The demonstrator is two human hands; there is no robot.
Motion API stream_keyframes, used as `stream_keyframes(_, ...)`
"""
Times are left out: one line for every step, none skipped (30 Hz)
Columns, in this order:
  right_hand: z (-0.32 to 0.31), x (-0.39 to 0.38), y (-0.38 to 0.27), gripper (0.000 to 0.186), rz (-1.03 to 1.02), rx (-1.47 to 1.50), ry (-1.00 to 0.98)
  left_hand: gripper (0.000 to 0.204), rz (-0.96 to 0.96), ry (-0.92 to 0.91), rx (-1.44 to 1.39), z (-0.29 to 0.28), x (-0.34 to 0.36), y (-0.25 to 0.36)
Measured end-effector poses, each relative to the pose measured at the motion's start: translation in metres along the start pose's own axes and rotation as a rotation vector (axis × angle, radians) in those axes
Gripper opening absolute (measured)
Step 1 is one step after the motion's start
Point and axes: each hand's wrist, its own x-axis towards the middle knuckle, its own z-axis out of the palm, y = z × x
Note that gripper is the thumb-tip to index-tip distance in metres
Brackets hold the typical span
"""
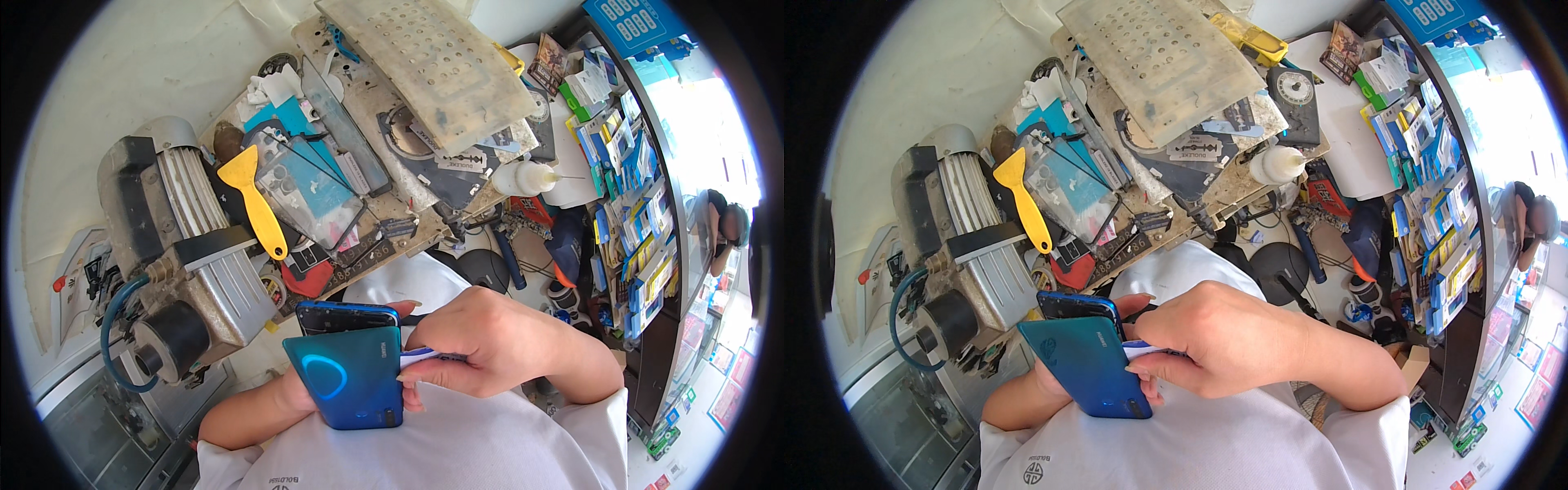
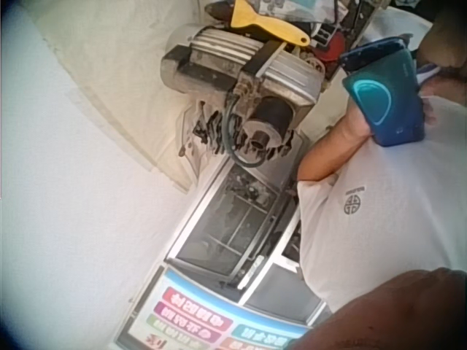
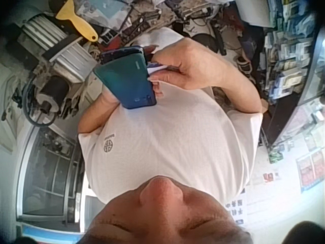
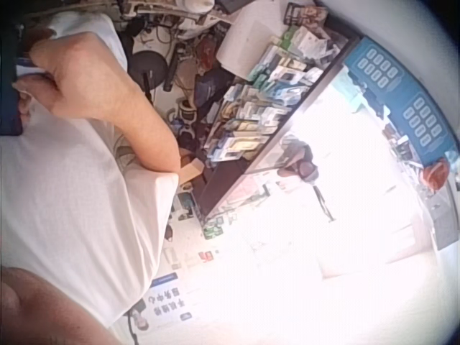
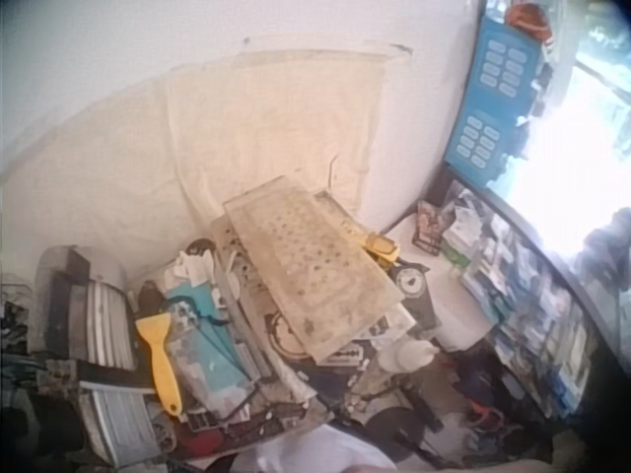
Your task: The person uses a plastic prying tool to separate the back cover of a blue smartphone, then applies liquid adhesive along the frame edges with a small bottle. The person repeatedly wipes the edges with a card-like tool and repositions the back cover while working at a cluttered repair bench.
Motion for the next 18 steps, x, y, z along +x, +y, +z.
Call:
stream_keyframes(0.0,0.0,0.0,0.016,-0.008,0.006,0.006,0.086,0.0,0.007,-0.006,0.0,0.0,0.0)
stream_keyframes(0.001,0.0,0.001,0.016,-0.008,0.01,0.007,0.085,-0.01,0.021,-0.027,0.0,0.0,0.0)
stream_keyframes(0.001,0.0,0.001,0.016,-0.008,0.015,0.009,0.084,-0.004,0.028,-0.027,0.0,-0.001,0.0)
stream_keyframes(0.001,0.0,0.001,0.015,-0.009,0.012,0.006,0.083,-0.009,0.041,-0.042,0.0,-0.001,0.001)
stream_keyframes(0.001,0.0,0.001,0.015,-0.011,0.008,0.004,0.083,-0.03,0.066,-0.082,0.001,-0.001,0.002)
stream_keyframes(0.002,0.0,0.001,0.014,-0.004,0.01,0.004,0.083,-0.02,0.044,-0.043,0.0,0.0,0.003)
stream_keyframes(0.002,0.0,0.001,0.014,-0.006,0.022,0.003,0.083,-0.026,0.035,-0.028,0.0,0.001,0.004)
stream_keyframes(0.003,-0.001,0.001,0.014,0.001,0.04,0.004,0.083,-0.041,0.036,-0.038,0.0,0.001,0.005)
stream_keyframes(0.003,-0.001,0.001,0.013,0.007,0.057,0.005,0.084,-0.035,0.036,-0.008,0.0,0.001,0.005)
stream_keyframes(0.003,-0.001,0.001,0.013,0.009,0.058,0.004,0.084,-0.039,0.047,-0.004,0.0,0.0,0.005)
stream_keyframes(0.004,-0.002,0.002,0.013,0.011,0.058,0.004,0.085,-0.05,0.073,-0.009,-0.001,0.0,0.005)
stream_keyframes(0.004,-0.002,0.002,0.013,0.013,0.058,0.003,0.085,-0.042,0.063,-0.001,-0.002,-0.001,0.004)
stream_keyframes(0.005,-0.003,0.002,0.014,0.013,0.071,0.006,0.085,-0.04,0.068,-0.003,-0.004,-0.002,0.003)
stream_keyframes(0.006,-0.003,0.003,0.014,0.014,0.085,0.008,0.085,-0.061,0.084,0.003,-0.006,-0.002,0.004)
stream_keyframes(0.007,-0.003,0.004,0.015,0.026,0.104,0.007,0.084,-0.028,0.033,0.063,-0.01,-0.002,0.005)
stream_keyframes(0.01,-0.003,0.004,0.015,0.004,0.082,-0.038,0.084,-0.018,-0.007,0.13,-0.014,0.0,0.008)
stream_keyframes(0.014,-0.003,0.005,0.016,-0.005,0.067,-0.087,0.083,-0.024,-0.015,0.181,-0.015,-0.001,0.01)
stream_keyframes(0.016,-0.003,0.004,0.017,0.016,0.042,-0.163,0.082,-0.029,-0.024,0.231,-0.016,-0.002,0.012)
